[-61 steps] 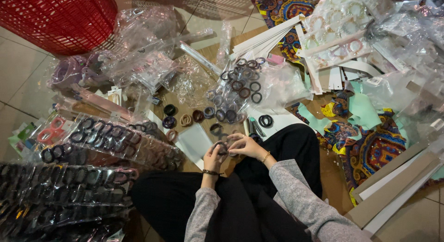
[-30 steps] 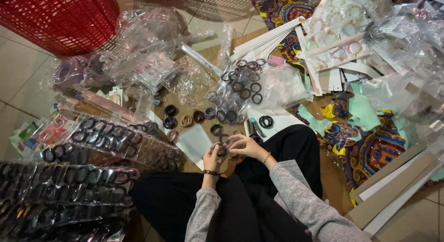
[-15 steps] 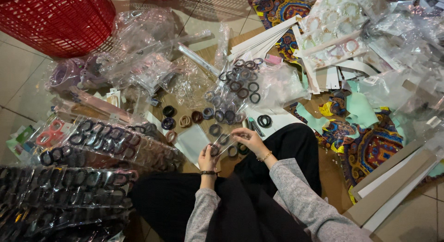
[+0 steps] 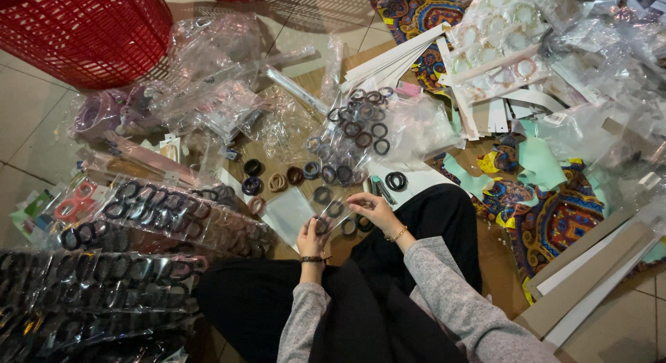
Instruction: The person sits on the floor surrounded by hair accessories and packaging materials. They pick up hair ties from a pile, place them into small clear plastic bags, and set the filled bags aside.
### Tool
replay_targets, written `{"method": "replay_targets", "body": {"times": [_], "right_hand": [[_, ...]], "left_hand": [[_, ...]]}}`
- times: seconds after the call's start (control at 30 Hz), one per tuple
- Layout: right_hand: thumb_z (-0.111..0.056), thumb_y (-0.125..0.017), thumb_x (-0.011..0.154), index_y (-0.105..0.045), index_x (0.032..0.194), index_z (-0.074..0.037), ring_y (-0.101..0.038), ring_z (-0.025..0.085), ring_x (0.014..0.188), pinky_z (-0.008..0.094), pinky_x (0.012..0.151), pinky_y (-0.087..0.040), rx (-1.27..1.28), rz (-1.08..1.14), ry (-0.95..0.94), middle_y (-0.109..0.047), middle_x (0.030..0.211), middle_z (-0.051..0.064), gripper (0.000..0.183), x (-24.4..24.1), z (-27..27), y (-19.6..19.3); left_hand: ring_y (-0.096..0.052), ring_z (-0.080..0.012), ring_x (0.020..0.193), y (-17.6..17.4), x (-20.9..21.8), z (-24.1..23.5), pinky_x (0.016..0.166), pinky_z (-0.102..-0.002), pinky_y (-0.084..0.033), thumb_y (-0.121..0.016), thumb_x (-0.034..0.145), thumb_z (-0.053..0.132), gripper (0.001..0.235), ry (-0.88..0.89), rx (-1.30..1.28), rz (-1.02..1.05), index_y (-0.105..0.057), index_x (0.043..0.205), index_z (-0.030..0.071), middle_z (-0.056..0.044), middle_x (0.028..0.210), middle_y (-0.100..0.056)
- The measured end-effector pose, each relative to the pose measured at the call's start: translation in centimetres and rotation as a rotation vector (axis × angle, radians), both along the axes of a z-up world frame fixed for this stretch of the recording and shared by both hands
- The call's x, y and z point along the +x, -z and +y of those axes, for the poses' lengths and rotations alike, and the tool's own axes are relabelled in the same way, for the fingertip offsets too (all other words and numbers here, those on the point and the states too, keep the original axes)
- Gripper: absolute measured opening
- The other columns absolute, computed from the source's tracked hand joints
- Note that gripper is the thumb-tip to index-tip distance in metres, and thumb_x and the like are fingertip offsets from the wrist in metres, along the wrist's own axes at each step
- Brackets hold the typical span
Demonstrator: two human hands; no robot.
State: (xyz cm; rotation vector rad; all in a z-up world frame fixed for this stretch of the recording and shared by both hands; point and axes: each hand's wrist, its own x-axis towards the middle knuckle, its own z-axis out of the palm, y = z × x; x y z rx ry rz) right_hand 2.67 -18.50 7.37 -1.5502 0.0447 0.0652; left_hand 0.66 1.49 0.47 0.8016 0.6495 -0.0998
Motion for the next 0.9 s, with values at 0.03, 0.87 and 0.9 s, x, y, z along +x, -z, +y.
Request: {"method": "replay_targets", "body": {"times": [0.03, 0.87, 0.9], "right_hand": [[-0.020, -0.084, 0.086, -0.080, 0.108, -0.013, -0.068, 0.009, 0.096, 0.026, 0.086, -0.057, 0.000, 0.000, 0.001, -0.075, 0.114, 0.004, 0.022, 0.0, 0.0, 0.0], [-0.018, -0.083, 0.087, -0.081, 0.106, -0.013, -0.068, 0.006, 0.089, 0.022, 0.081, -0.058, 0.006, 0.031, 0.000, -0.077, 0.104, 0.000, 0.020, 0.0, 0.2, -0.5], [-0.018, -0.083, 0.087, -0.081, 0.106, -0.013, -0.068, 0.006, 0.088, 0.021, 0.081, -0.058, -0.003, 0.032, 0.001, -0.077, 0.103, 0.000, 0.020, 0.0, 0.2, -0.6]], "left_hand": [[-0.072, -0.0424, 0.103, 0.3, 0.0, 0.0, 0.083, -0.050, -0.064, -0.067, 0.101, 0.018, 0.028, 0.001, 0.000, 0.000, -0.062, 0.122, 0.001, -0.029, 0.115, -0.072], [-0.073, -0.0414, 0.104, 0.8, 0.2, 0.1, 0.083, -0.049, -0.064, -0.068, 0.101, 0.018, 0.028, 0.022, 0.010, 0.021, -0.062, 0.122, 0.002, -0.028, 0.115, -0.072], [-0.073, -0.0416, 0.104, 1.1, 0.3, 0.1, 0.083, -0.048, -0.064, -0.068, 0.101, 0.018, 0.026, 0.021, 0.003, 0.018, -0.063, 0.121, 0.002, -0.028, 0.115, -0.072]]}}
